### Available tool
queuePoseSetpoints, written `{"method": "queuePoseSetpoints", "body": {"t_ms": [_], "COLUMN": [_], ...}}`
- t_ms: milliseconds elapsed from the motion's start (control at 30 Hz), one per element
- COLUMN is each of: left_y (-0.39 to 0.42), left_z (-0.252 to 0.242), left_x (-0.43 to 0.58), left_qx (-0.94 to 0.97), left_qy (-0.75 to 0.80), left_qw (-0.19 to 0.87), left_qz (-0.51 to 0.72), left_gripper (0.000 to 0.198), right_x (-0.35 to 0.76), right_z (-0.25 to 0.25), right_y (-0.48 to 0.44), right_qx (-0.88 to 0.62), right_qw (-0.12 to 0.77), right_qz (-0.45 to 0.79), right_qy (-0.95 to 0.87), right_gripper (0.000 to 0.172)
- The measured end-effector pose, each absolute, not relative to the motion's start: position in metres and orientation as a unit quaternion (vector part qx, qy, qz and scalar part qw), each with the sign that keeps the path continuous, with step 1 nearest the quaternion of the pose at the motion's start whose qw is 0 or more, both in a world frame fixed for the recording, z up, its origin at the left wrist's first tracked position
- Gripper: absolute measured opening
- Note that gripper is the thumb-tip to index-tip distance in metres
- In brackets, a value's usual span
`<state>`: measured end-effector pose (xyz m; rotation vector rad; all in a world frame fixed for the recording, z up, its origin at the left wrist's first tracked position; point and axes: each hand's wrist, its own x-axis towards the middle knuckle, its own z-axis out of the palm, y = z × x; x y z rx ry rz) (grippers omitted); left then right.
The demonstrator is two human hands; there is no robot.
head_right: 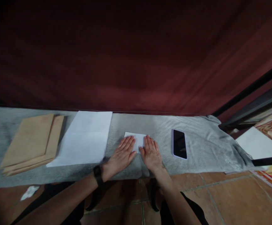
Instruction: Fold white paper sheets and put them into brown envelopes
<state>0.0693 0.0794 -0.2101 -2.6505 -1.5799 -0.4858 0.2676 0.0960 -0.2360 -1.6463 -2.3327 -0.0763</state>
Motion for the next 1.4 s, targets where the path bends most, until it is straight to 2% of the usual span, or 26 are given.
{"method": "queuePoseSetpoints", "body": {"t_ms": [367, 567, 733, 867, 1067, 1400], "left_y": [0.093, 0.094, 0.094, 0.093, 0.092, 0.092], "left_z": [-0.224, -0.225, -0.225, -0.224, -0.221, -0.219], "left_x": [0.079, 0.08, 0.08, 0.081, 0.083, 0.07], "left_qx": [-0.827, -0.826, -0.832, -0.829, -0.824, -0.817], "left_qy": [-0.543, -0.544, -0.54, -0.544, -0.551, -0.561], "left_qw": [0.009, 0.008, 0.003, 0.012, 0.006, -0.001], "left_qz": [-0.148, -0.149, -0.128, -0.13, -0.131, -0.135], "left_gripper": [0.059, 0.06, 0.061, 0.064, 0.06, 0.07], "right_x": [0.273, 0.262, 0.24, 0.235, 0.244, 0.257], "right_z": [-0.231, -0.22, -0.222, -0.229, -0.231, -0.231], "right_y": [0.097, 0.1, 0.096, 0.093, 0.095, 0.097], "right_qx": [-0.568, -0.551, -0.501, -0.518, -0.533, -0.548], "right_qw": [0.136, 0.182, 0.209, 0.186, 0.148, 0.148], "right_qz": [0.0, 0.049, 0.109, 0.073, 0.023, -0.01], "right_qy": [-0.812, -0.813, -0.833, -0.832, -0.832, -0.823], "right_gripper": [0.053, 0.051, 0.057, 0.06, 0.057, 0.057]}}
